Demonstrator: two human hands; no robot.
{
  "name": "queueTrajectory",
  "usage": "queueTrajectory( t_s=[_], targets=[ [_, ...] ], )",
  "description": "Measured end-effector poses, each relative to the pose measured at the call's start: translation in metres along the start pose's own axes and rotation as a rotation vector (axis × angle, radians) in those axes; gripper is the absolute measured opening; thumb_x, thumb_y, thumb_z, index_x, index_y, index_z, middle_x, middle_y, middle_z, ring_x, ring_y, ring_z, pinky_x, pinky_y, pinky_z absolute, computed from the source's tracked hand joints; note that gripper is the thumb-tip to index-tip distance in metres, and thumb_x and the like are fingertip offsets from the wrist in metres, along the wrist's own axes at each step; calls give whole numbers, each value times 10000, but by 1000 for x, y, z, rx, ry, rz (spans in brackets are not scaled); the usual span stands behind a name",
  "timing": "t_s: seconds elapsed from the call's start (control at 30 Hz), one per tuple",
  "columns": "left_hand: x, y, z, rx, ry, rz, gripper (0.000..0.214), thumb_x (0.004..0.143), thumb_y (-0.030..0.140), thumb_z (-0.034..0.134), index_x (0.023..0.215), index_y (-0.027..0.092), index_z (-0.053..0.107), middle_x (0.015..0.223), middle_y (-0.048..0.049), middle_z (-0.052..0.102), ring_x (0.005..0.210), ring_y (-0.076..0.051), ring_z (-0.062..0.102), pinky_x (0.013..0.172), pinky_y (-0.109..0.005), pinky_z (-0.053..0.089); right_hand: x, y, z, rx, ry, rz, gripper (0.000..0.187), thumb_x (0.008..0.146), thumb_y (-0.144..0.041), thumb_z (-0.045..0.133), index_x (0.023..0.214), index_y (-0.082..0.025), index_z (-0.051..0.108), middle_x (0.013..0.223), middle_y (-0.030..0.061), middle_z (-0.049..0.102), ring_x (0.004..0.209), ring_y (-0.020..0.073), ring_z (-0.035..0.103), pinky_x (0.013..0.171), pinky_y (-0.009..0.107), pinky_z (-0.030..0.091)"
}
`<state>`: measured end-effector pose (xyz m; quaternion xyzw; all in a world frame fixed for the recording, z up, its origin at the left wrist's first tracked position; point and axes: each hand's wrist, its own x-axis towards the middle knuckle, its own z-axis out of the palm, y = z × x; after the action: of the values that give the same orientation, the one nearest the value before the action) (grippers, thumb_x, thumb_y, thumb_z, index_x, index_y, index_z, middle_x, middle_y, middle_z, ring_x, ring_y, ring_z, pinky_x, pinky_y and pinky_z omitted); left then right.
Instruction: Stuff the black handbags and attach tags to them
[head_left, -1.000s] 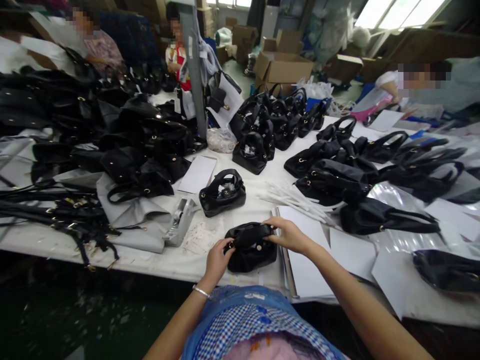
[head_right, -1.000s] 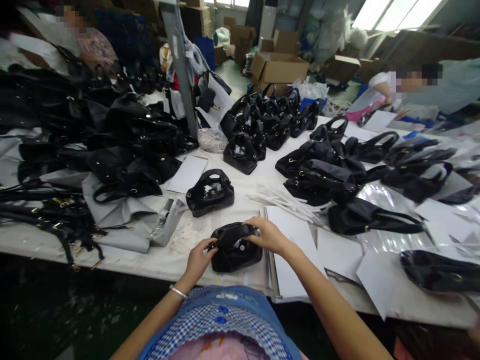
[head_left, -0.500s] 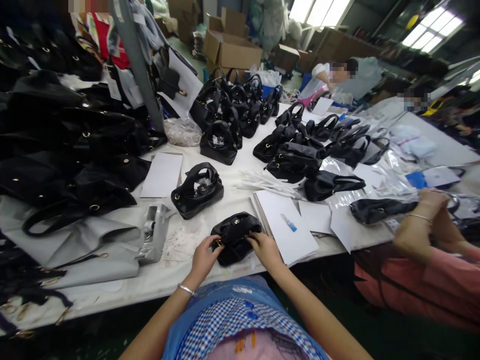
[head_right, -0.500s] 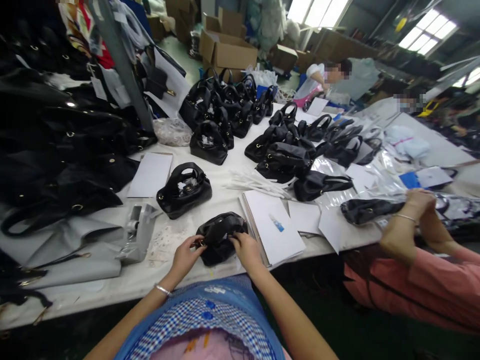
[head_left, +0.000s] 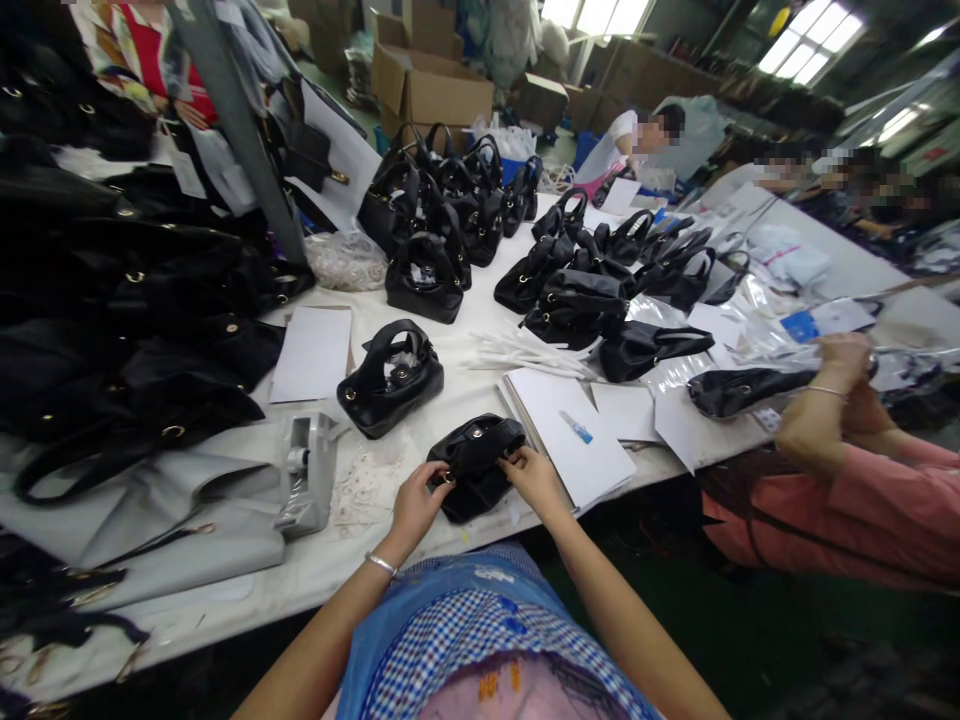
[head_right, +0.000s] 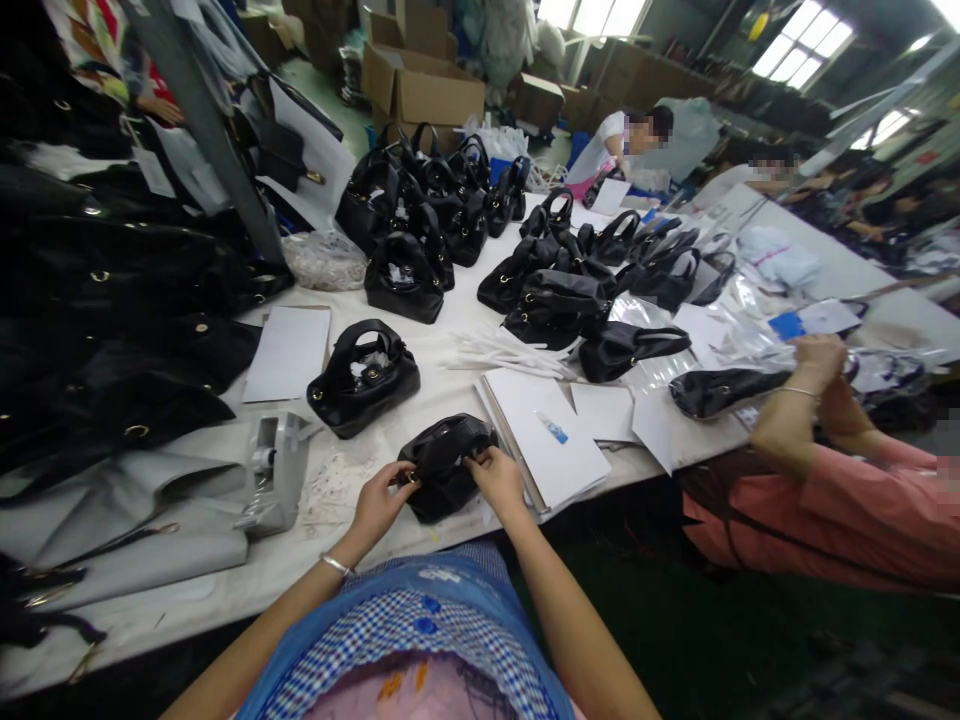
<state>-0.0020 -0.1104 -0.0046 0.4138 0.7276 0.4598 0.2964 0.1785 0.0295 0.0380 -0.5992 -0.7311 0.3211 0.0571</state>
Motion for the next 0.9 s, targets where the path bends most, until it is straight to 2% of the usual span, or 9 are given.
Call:
queueTrajectory(
  t_s=[0.17,0.27,0.33,0.43,0.5,0.57,0.73,0.9],
  targets=[
    [12,6,-3,-2,34,100,208,833,180,588,1017,243,662,1022,-36,702,968,-201,643,897,-355,503,-6,11,2,147,-35,-62,312,809,-511,544,748,-206,576,547,-1,641,531,171,602,527,248,403],
    [11,-8,-18,-18,40,104,246,870,173,532,1070,248,654,1085,-42,693,1000,-186,643,896,-333,516,-22,20,0,244,-22,-139,360,826,-553,528,839,-199,591,560,-10,624,508,159,573,540,253,420],
    [5,-28,-37,16,117,38,252,889,194,501,1097,231,639,1102,-61,680,976,-184,649,834,-314,540,-36,26,0,247,-43,-172,370,850,-552,510,905,-197,602,594,-8,626,516,152,562,548,252,420],
    [-8,-62,-73,212,272,-143,234,897,220,477,1077,185,621,1055,-92,669,886,-191,659,777,-320,546,-58,34,3,194,-149,-196,367,863,-540,508,951,-200,614,614,-6,628,537,156,557,571,258,423],
    [-17,-80,-93,343,307,-231,212,887,225,483,1040,169,618,991,-98,665,852,-208,654,797,-350,530,-69,36,9,178,-255,-206,357,875,-529,496,946,-202,621,617,-3,630,552,163,566,587,264,432],
    [-22,-89,-102,408,294,-269,184,863,242,526,1001,162,619,937,-99,656,849,-229,643,808,-367,511,-75,34,16,167,-363,-220,334,889,-507,479,928,-210,626,631,2,639,565,168,576,594,267,438],
    [-19,-84,-90,566,225,-422,264,816,347,624,1011,169,603,953,-94,627,869,-242,620,739,-321,470,-75,11,31,159,-545,-292,284,903,-433,454,896,-224,645,660,11,659,604,182,603,610,270,444],
    [-9,-82,-84,537,232,-491,141,819,322,604,854,203,671,893,-62,627,816,-207,607,694,-278,427,-68,-15,39,135,-625,-403,243,899,-359,459,847,-223,653,667,0,656,641,173,610,621,244,421]
  ],
)
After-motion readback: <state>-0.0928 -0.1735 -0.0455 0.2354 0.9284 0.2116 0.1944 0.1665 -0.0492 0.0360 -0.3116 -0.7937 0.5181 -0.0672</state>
